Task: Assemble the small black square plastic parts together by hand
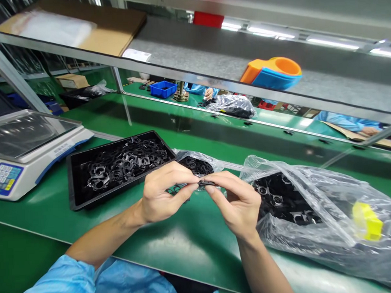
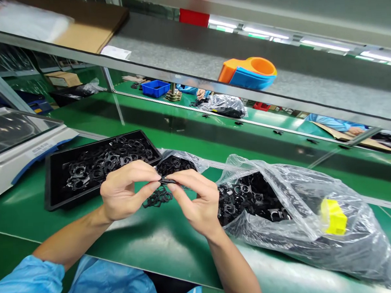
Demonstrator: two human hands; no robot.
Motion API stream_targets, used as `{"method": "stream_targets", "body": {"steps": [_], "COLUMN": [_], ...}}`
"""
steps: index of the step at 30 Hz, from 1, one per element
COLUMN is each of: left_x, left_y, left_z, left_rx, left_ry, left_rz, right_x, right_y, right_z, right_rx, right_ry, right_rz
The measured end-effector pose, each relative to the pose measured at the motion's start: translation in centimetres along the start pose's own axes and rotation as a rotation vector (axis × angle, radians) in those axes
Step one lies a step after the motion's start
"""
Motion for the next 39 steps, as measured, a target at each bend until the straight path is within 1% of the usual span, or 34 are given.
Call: {"method": "stream_targets", "body": {"steps": [5, 9, 13, 16, 19, 22, 25, 28, 29, 31, 35, 37, 39], "left_x": [0.0, -0.1, 0.0, 0.1, 0.0, -0.3, -0.7, -0.7, -0.7, -0.8, -0.9, -0.8, -0.7], "left_y": [0.1, 0.3, 0.2, 0.2, 0.3, 0.6, 0.7, 0.7, 0.6, 0.6, 0.7, 0.7, 0.7], "left_z": [-0.3, -0.3, -0.1, -0.1, -0.3, -0.5, -0.6, -0.6, -0.6, -0.7, -0.9, -0.9, -0.8], "left_rx": [-0.045, -0.031, -0.013, -0.001, -0.022, -0.032, 0.034, 0.134, 0.155, 0.161, 0.038, -0.014, -0.031], "left_ry": [-0.034, -0.029, 0.027, 0.035, -0.004, -0.003, 0.081, 0.173, 0.190, 0.200, 0.129, 0.085, 0.060], "left_rz": [-0.045, -0.083, -0.060, -0.035, -0.062, -0.092, -0.130, -0.186, -0.185, -0.149, -0.069, -0.067, -0.077], "right_x": [-0.2, -0.1, 0.2, 0.2, 0.1, 0.2, 0.6, 0.9, 0.8, 0.6, -0.1, -0.1, -0.2], "right_y": [0.0, 0.0, -0.3, -0.5, -0.4, -0.3, -0.3, -0.4, -0.4, -0.3, 0.1, 0.1, 0.1], "right_z": [-0.3, -0.4, -0.7, -0.7, -0.4, 0.6, 1.5, 1.9, 1.9, 1.6, 0.6, 0.2, -0.1], "right_rx": [-0.019, -0.023, -0.023, 0.009, 0.116, 0.293, 0.433, 0.486, 0.478, 0.419, 0.197, 0.096, 0.014], "right_ry": [-0.021, -0.035, -0.057, -0.064, -0.005, 0.149, 0.337, 0.426, 0.411, 0.310, 0.044, -0.028, -0.082], "right_rz": [0.030, 0.028, 0.039, 0.056, 0.031, -0.016, -0.058, -0.084, -0.081, -0.054, -0.015, -0.013, 0.012]}}
Point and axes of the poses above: each hand's wrist, its own y-axis towards the middle knuckle, its own x-axis out of the palm, z = x × y, the point moved 3 cm from there along y, towards the middle knuckle, and after that the axes turned 13 degrees about -y, right-handed, at the moved point
